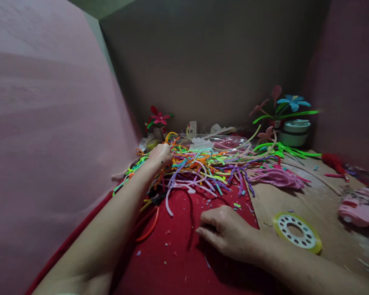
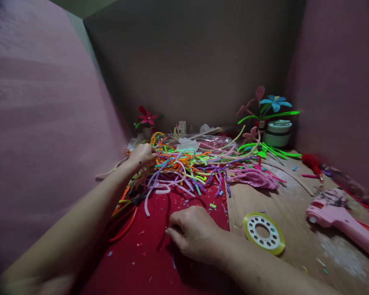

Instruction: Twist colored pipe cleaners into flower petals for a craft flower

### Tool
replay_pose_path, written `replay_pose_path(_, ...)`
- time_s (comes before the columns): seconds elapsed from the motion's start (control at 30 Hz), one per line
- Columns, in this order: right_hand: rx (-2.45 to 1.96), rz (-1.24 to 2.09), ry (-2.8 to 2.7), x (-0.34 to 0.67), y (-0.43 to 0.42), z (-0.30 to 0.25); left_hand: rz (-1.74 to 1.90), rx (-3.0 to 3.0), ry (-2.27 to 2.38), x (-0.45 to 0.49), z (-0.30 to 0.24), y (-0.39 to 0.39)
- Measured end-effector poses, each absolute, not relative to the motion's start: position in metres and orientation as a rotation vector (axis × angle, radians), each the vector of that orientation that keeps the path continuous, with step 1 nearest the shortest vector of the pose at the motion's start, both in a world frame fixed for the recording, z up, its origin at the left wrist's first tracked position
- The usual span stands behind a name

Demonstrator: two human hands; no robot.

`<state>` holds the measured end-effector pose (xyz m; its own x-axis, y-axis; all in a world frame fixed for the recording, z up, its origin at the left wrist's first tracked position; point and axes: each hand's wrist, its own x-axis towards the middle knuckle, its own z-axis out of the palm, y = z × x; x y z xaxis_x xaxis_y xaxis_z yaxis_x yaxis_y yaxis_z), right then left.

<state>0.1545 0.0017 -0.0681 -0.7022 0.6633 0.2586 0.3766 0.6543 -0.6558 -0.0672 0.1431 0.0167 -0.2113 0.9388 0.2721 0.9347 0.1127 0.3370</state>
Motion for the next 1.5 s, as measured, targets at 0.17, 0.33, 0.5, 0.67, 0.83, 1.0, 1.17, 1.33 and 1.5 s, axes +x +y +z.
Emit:
replay_pose_path(0.17,-0.814,0.781,-2.396,0.154,0.003,-0.068,0.540,1.857,2.469,-0.069,0.007,0.150)
replay_pose_path(0.33,-0.815,0.781,-2.404,0.154,0.003,-0.069,0.644,1.750,2.387,-0.076,0.001,0.159)
replay_pose_path(0.5,-0.833,0.779,-2.403,0.153,0.003,-0.070,0.900,1.609,1.992,-0.085,0.005,0.149)
replay_pose_path(0.67,-0.833,0.781,-2.405,0.154,0.003,-0.069,1.219,1.432,1.566,-0.094,0.010,0.133)
replay_pose_path(0.83,-0.827,0.776,-2.414,0.154,0.003,-0.068,1.469,1.285,1.349,-0.100,0.011,0.126)
replay_pose_path(1.0,-0.833,0.779,-2.413,0.153,0.004,-0.069,1.615,1.204,1.262,-0.101,0.014,0.122)
replay_pose_path(1.17,-0.827,0.779,-2.422,0.154,0.002,-0.069,1.659,1.190,1.237,-0.094,0.020,0.117)
replay_pose_path(1.33,-0.830,0.755,-2.414,0.154,0.002,-0.069,1.666,1.260,1.229,-0.085,0.023,0.113)
replay_pose_path(1.5,-0.824,0.708,-2.428,0.154,0.005,-0.069,1.560,1.427,1.455,-0.076,0.024,0.108)
